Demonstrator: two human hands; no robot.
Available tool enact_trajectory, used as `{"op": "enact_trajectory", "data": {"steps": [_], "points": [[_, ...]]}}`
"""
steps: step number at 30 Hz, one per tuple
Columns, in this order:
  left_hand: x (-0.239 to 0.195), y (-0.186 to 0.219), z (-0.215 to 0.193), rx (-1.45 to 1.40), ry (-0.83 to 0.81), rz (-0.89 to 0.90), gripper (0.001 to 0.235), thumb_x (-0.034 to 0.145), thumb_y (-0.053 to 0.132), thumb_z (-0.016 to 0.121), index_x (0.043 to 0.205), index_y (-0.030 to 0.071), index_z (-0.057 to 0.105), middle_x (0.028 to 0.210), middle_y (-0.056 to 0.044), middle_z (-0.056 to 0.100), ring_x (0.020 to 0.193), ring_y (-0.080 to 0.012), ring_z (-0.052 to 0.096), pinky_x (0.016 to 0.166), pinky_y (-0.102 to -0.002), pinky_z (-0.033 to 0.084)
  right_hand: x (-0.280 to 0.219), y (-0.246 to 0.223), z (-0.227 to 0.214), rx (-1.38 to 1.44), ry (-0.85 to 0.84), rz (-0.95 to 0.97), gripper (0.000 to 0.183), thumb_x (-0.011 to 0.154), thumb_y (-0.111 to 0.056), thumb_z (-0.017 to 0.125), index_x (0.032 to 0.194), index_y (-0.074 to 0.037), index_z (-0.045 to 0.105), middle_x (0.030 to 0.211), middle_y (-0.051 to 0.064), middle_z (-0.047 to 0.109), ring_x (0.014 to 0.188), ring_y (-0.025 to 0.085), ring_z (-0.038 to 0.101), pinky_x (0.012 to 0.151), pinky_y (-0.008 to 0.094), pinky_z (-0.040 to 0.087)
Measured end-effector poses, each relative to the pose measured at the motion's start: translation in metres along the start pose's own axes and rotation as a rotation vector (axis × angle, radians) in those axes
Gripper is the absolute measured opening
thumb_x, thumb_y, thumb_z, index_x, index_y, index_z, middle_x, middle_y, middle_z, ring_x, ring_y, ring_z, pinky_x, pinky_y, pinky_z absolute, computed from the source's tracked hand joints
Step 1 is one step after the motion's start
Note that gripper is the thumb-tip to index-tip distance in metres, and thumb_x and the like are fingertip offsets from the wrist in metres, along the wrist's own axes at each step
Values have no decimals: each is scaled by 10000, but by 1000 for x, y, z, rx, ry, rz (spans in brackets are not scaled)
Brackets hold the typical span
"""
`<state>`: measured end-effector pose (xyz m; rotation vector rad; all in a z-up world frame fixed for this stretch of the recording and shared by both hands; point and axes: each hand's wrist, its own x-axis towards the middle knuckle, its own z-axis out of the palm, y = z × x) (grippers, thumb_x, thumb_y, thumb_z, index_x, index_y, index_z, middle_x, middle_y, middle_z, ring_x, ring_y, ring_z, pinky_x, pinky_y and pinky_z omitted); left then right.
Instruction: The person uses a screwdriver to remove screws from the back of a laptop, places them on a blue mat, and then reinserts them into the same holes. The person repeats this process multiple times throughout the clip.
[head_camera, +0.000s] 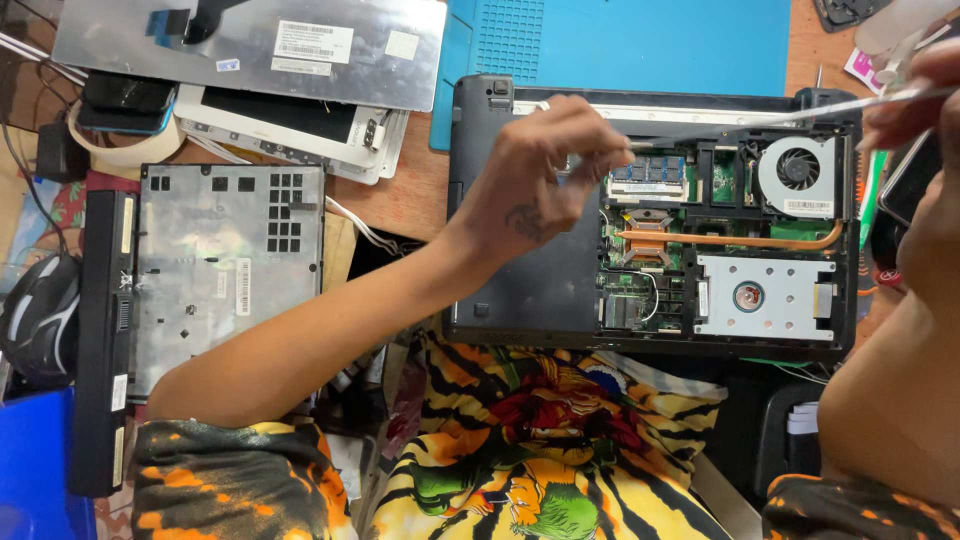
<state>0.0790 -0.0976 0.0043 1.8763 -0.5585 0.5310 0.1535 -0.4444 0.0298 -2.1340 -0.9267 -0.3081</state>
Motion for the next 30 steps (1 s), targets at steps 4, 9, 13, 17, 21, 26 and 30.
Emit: {"op": "enact_trajectory", "data": {"steps": [4, 9, 13, 17, 21, 26, 30], "points": [[-22, 11, 14, 78, -136, -8, 54, 978, 76, 729, 927, 92, 726, 948, -46, 678, 879, -178, 672, 738, -298, 594, -24, -43, 11, 185, -10, 46, 252, 1319, -234, 420, 1191, -39, 517, 1092, 157, 614, 890, 164, 687, 825, 258, 592], [-42, 21, 12, 207, -282, -3, 157, 849, -28, 703, 979, 57, 726, 988, -115, 594, 905, -283, 622, 770, -397, 544, -23, -109, 35, 203, 42, 185, 229, 1174, -40, 654, 1311, 14, 479, 1039, 188, 694, 904, 195, 733, 851, 290, 627], [-45, 26, 6, 310, -359, -1, 237, 778, -39, 681, 986, 64, 728, 988, -127, 560, 923, -301, 582, 829, -408, 516, -8, -136, 41, 240, 32, 130, 511, 1085, 35, 716, 1402, -9, 318, 1026, 211, 699, 907, 193, 731, 842, 254, 613], [-46, 32, 5, 361, -400, -21, 263, 791, -39, 672, 1033, 49, 721, 984, -134, 546, 909, -296, 572, 812, -407, 503, 2, -142, 41, 218, -43, 57, 546, 1053, 69, 687, 1437, -17, 309, 1024, 242, 693, 916, 233, 737, 832, 276, 623], [-46, 31, 4, 383, -398, 0, 283, 778, -41, 664, 1044, 45, 708, 991, -133, 536, 934, -297, 568, 827, -399, 514, 4, -145, 44, 174, -40, -9, 553, 1035, 78, 689, 1430, -12, 312, 995, 250, 676, 930, 256, 743, 803, 284, 633], [-46, 28, 3, 363, -388, 3, 256, 784, -38, 658, 1026, 33, 701, 993, -132, 536, 938, -291, 566, 844, -396, 517, 6, -151, 46, 137, -45, -45, 521, 1061, 78, 688, 1390, -14, 294, 1005, 249, 675, 958, 258, 747, 811, 287, 641], [-47, 27, 2, 330, -370, -6, 270, 787, -41, 651, 1043, 30, 702, 997, -131, 536, 938, -285, 564, 851, -394, 516, 9, -153, 46, 115, -61, -63, 523, 1055, 84, 678, 1389, -6, 285, 1009, 253, 667, 965, 263, 747, 823, 299, 647]]}}
